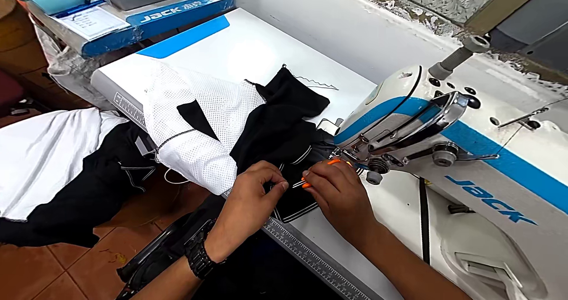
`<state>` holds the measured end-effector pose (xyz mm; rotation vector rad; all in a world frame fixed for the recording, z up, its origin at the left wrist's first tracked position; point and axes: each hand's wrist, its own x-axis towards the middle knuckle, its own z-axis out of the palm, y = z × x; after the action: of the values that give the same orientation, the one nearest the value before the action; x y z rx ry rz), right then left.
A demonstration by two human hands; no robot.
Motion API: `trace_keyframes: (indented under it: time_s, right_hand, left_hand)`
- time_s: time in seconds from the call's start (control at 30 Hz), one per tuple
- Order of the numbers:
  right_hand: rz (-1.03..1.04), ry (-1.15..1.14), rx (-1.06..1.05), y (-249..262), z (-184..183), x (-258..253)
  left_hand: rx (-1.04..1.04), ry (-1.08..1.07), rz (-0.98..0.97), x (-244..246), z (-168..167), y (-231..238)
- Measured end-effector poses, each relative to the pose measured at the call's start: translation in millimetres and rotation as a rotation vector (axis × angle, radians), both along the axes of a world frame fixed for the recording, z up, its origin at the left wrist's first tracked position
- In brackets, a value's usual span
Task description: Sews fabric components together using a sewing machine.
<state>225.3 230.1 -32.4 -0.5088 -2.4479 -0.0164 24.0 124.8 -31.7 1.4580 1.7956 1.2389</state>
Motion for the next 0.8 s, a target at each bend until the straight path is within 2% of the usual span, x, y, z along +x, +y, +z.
trace_keyframes:
  time_s: [0.37, 0.57, 0.8]
  right_hand:
    - [-0.020, 0.019, 0.004, -3.0, -1.3, -3.8]
    - [-0.124, 0.243, -0.330, -7.6, -2.6, 0.5]
    - [-0.045, 0.209, -0.301, -6.0, -8.7, -0.5]
  left_hand:
    - [-0.023, -0.002, -0.018, -2.1, 0.0, 0.5]
    - [-0.047, -0.038, -0.006, -2.3, -0.4, 0.4]
    - [0.000, -0.030, -0.001, -2.1, -4.5, 0.3]
